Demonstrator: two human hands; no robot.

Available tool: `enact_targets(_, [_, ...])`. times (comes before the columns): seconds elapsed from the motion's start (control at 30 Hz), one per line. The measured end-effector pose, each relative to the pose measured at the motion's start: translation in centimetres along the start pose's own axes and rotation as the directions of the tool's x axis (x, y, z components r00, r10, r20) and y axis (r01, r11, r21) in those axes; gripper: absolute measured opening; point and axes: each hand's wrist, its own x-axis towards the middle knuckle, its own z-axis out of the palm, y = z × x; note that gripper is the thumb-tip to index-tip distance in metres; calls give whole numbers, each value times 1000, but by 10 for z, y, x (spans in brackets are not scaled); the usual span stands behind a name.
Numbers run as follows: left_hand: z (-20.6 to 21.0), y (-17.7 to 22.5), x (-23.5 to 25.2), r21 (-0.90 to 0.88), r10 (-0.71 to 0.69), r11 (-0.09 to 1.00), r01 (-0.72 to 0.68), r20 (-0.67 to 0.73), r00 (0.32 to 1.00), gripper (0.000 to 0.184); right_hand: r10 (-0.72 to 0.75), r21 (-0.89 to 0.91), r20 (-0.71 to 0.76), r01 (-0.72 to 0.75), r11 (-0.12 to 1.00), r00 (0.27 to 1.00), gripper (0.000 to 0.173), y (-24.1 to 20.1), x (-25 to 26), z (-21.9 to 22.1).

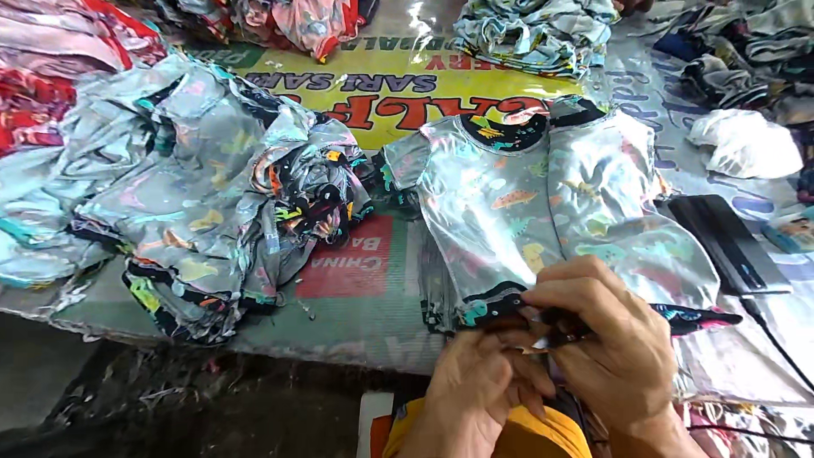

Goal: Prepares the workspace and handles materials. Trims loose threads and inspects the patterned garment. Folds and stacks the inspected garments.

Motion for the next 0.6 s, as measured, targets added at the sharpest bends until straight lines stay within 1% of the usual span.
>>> enact_targets(0.03, [1,-1,5,-92,20,995,-27,-74,997,33,-9,-12,-19,9,1000,1000,9,0,-1,-4])
enact_targets(0.1, [7,-1,16,-212,56,971,-114,-262,963,25,-19,-34,-29,18,999,999,10,1,-8,-11])
enact_targets(0.13, [9,0,20,-207,89,965,-161,-322,943,21,-13,-40,-18,12,999,1000,9,1,-13,-13])
enact_targets(0.17, [9,0,23,-157,141,967,-203,-334,932,18,1,-40,15,0,999,1000,9,2,-18,-15])
enact_targets(0.23, [7,-1,26,23,262,963,-268,-293,919,15,32,-19,97,-30,999,995,8,6,-25,-17])
enact_targets(0.27, [5,-2,26,112,311,950,-292,-255,915,16,46,-5,113,-45,999,993,9,7,-27,-17])
enact_targets(0.33, [1,-6,26,280,385,902,-329,-178,906,16,59,33,66,-62,998,996,12,6,-26,-16])
enact_targets(0.4, [-2,-9,25,418,439,836,-355,-120,891,16,44,45,17,-45,998,999,17,3,-21,-14])
enact_targets(0.47, [-4,-11,23,535,472,760,-368,-66,879,18,16,12,38,-16,1000,999,19,0,-15,-10])
enact_targets(0.53, [-6,-11,22,640,488,670,-378,5,873,21,-24,-37,94,28,999,995,14,-1,-11,-5])
enact_targets(0.6, [-10,-8,22,730,512,546,-410,96,854,23,-50,-32,103,54,998,993,8,0,-10,1])
